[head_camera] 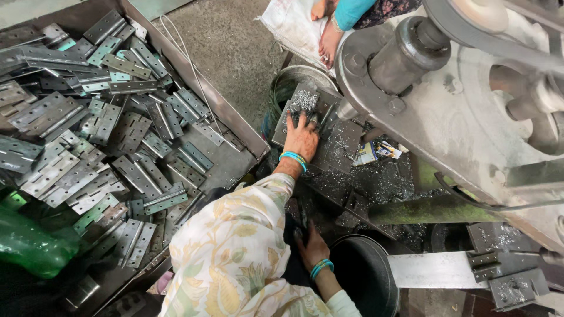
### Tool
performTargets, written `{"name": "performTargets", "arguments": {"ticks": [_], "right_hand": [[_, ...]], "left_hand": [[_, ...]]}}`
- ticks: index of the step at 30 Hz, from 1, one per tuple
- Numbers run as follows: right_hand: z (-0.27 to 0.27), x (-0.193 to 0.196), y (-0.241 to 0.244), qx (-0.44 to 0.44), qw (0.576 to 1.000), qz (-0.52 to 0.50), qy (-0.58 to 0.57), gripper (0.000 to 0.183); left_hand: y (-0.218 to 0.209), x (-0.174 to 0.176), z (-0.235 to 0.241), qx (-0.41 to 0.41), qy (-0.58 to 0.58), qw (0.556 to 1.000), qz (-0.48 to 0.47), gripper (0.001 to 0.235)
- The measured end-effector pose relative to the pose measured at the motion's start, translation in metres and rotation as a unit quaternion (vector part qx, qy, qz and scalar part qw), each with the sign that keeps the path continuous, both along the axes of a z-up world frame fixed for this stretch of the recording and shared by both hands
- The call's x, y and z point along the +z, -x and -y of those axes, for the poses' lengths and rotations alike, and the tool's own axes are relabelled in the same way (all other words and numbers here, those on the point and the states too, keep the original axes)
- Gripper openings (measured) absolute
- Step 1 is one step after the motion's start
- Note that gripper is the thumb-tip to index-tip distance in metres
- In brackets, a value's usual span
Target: The person places metal brackets one by one onto a machine press to punch holes in them.
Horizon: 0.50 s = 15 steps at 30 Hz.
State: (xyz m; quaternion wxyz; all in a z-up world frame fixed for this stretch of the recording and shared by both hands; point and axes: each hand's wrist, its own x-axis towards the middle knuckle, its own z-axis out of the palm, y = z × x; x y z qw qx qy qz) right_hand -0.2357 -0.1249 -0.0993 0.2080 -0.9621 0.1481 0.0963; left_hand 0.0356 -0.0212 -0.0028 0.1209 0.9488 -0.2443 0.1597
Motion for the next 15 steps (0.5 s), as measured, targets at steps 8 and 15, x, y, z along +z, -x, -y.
{"name": "performTargets", "arguments": {"ticks": [8,15], "right_hand": [[-0.004,0.071,-0.019,0.004,0.999,-0.048,0.004,0.069],[-0.017,0.063,-0.014,-0.012,0.998,-0.041,0.035,0.077]], "left_hand": [[0.025,0.018,-0.004,-0.004,-0.044,0.996,-0.076,0.038],[0.002,0.011,0.002,0.0,-0.036,0.997,-0.069,0.043]]}}
